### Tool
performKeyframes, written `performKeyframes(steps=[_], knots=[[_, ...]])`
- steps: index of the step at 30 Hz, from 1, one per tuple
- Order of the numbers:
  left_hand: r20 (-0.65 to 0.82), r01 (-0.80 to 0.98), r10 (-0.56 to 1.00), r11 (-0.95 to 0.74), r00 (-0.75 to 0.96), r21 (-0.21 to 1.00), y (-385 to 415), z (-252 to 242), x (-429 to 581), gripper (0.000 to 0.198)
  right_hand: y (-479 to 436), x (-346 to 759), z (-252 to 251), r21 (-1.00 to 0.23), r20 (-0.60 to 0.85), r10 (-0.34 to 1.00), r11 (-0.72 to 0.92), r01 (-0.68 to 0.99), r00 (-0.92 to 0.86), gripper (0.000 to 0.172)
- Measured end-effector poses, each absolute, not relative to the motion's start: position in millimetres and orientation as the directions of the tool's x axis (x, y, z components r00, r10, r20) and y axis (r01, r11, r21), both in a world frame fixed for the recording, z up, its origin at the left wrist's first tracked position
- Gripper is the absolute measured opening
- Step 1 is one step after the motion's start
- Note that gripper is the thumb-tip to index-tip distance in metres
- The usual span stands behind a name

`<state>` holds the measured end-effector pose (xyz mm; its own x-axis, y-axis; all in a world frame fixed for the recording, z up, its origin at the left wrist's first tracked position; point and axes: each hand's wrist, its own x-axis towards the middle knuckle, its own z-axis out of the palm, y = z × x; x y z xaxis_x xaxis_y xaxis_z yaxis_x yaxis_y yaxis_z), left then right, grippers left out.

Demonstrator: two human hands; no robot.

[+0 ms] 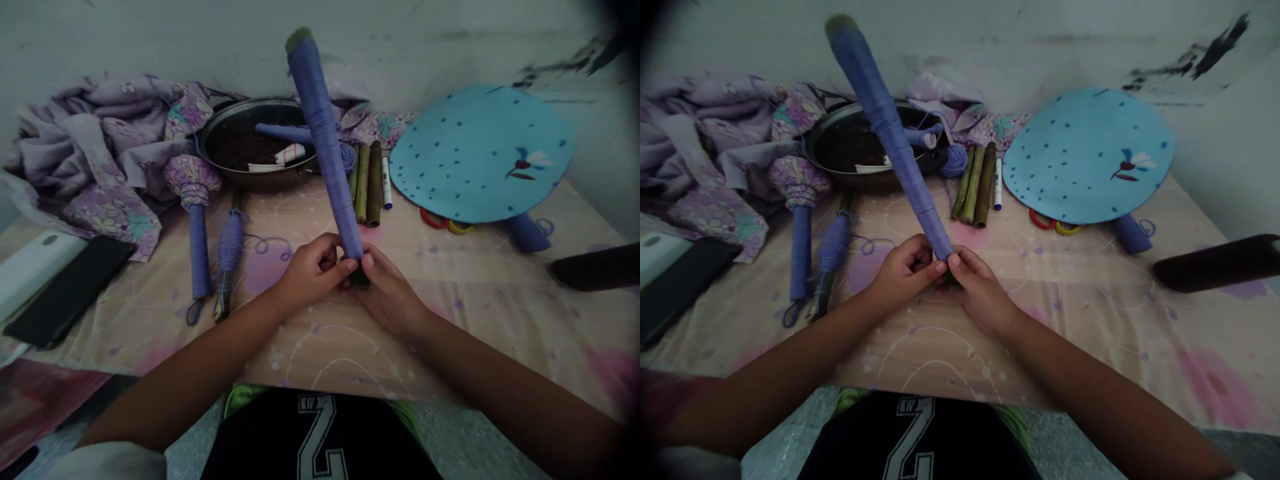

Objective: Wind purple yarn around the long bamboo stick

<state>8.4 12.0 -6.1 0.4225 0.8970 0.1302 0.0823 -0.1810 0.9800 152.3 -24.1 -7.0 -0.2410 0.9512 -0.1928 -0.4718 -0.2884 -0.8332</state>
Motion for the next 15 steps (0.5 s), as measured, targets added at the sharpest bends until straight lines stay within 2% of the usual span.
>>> performKeyframes(steps=[5,9,15], knots=[[0.237,0.315,0.876,-0.386,0.420,0.867,11.7,-3.7,5.3,0.026,-29.4,149.4,-3.9,-0.882,-0.171,0.974,-0.219,-0.417,-0.148,0.041],[0.226,0.380,0.839,-0.443,0.495,0.812,10.6,-1.8,4.6,0.031,-30.1,149.1,-3.5,-0.909,-0.173,0.982,-0.189,-0.371,-0.077,0.034],[0.188,0.484,0.802,-0.510,0.568,0.711,5.0,13.4,-0.4,0.039,-28.4,154.1,3.5,-0.883,-0.134,0.986,-0.163,-0.440,-0.095,0.026]])
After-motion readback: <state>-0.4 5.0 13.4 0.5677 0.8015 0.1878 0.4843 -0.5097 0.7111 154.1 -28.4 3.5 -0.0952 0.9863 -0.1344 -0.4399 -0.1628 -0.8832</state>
